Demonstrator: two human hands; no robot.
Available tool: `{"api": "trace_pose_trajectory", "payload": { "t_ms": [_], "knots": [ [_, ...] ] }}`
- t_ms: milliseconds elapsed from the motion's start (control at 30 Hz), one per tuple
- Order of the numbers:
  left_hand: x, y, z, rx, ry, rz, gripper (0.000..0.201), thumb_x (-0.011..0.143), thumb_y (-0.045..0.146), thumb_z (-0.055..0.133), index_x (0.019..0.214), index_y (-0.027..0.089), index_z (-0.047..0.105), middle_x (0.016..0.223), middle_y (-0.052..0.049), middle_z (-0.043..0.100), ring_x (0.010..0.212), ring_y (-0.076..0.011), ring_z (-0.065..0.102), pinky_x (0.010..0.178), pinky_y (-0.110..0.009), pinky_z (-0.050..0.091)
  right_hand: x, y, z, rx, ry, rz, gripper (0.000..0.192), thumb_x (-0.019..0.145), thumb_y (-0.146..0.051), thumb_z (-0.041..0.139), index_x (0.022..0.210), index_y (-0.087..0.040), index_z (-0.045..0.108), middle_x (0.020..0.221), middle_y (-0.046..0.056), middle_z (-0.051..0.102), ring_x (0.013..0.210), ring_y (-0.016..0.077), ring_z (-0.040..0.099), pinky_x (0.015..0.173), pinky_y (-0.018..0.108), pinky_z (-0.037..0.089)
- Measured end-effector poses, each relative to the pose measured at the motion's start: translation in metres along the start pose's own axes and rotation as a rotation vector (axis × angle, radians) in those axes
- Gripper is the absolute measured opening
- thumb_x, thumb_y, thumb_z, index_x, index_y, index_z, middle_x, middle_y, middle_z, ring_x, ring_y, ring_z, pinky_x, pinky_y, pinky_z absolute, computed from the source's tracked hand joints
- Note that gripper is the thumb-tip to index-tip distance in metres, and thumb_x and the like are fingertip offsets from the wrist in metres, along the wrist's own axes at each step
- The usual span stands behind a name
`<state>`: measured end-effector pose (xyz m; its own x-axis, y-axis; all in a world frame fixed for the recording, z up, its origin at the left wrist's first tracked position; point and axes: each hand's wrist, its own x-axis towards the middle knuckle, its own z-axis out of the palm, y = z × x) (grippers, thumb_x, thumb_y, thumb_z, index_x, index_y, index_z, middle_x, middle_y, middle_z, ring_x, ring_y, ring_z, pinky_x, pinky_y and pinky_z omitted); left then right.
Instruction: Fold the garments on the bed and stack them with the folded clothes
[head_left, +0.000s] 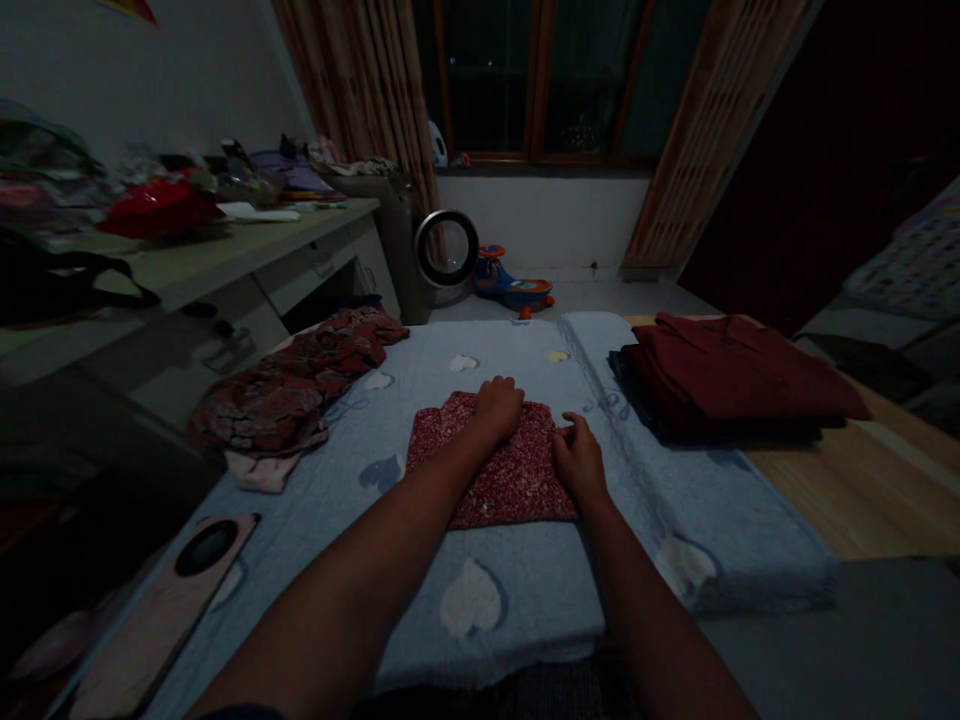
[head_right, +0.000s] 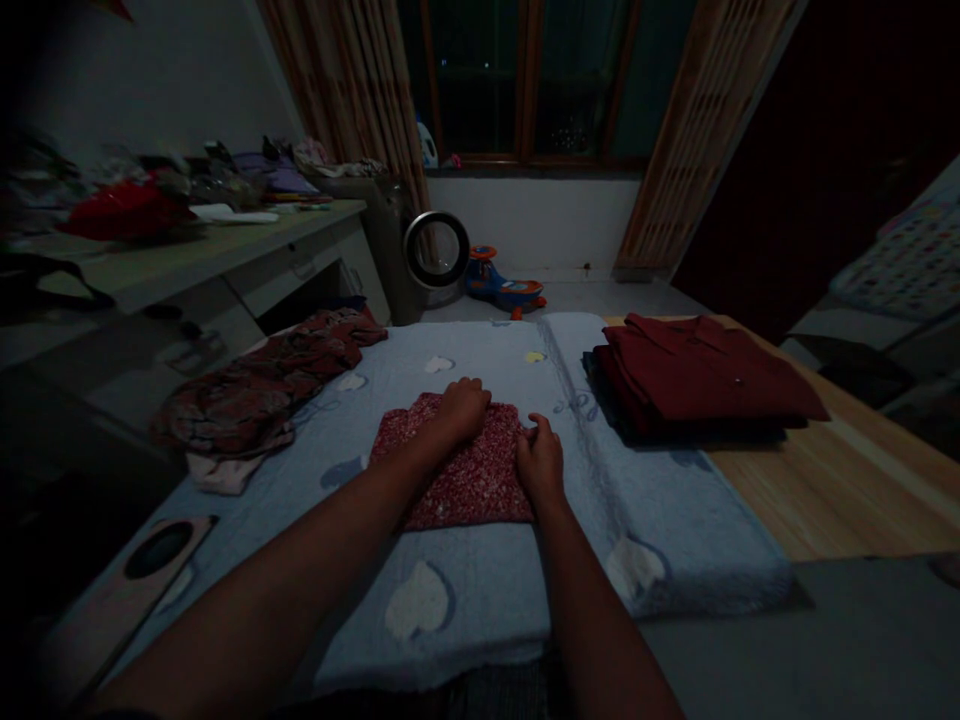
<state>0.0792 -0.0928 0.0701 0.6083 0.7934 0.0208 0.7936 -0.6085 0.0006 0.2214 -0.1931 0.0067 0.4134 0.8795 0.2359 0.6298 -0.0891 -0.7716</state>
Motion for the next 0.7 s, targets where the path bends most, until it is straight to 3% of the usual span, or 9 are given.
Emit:
{"api": "trace_pose_trajectory", "payload": {
  "t_ms": [167,367,467,700],
  "knots": [
    [-0.002,0.006,0.011,-0.002,0.138,0.044,0.031,0.093,0.014,0.041,0.103,0.014,0.070,0.117,-0.015,0.061,0.114,-0.0297,0.047,0.096,-0.045,0.039,-0.004,0.002,-0.014,0.003,-0.014,0.053,0.035,0.085,-0.031,0.043,0.108,-0.017,0.065,0.099,0.009,0.071,0.094,0.0223,0.064,0.087,0.033,0.047],
    [0.015,0.021,0.016,-0.115,0.011,0.242,0.041,0.090,0.013,0.043,0.125,0.025,0.061,0.124,-0.009,0.061,0.110,-0.0274,0.047,0.089,-0.041,0.043,-0.015,0.008,-0.035,-0.053,-0.138,0.013,0.029,0.083,-0.026,0.043,0.093,-0.019,0.069,0.096,0.008,0.072,0.091,0.0210,0.065,0.083,0.031,0.046],
    [0.018,0.026,0.013,-0.090,-0.059,0.290,0.034,0.091,0.015,0.042,0.110,0.024,0.069,0.114,-0.010,0.063,0.108,-0.0271,0.050,0.087,-0.039,0.044,-0.022,0.011,-0.041,-0.115,-0.234,-0.018,0.028,0.083,-0.025,0.044,0.087,-0.019,0.070,0.092,0.008,0.072,0.087,0.0210,0.064,0.081,0.031,0.046],
    [0.011,0.017,0.001,-0.167,0.011,0.237,0.022,0.086,0.019,0.052,0.101,0.020,0.067,0.114,-0.008,0.063,0.098,-0.0210,0.060,0.083,-0.031,0.048,-0.040,0.020,-0.048,-0.154,-0.268,-0.087,0.035,0.082,-0.017,0.040,0.096,-0.017,0.072,0.099,0.009,0.071,0.097,0.0209,0.062,0.089,0.030,0.043]
  ]
}}
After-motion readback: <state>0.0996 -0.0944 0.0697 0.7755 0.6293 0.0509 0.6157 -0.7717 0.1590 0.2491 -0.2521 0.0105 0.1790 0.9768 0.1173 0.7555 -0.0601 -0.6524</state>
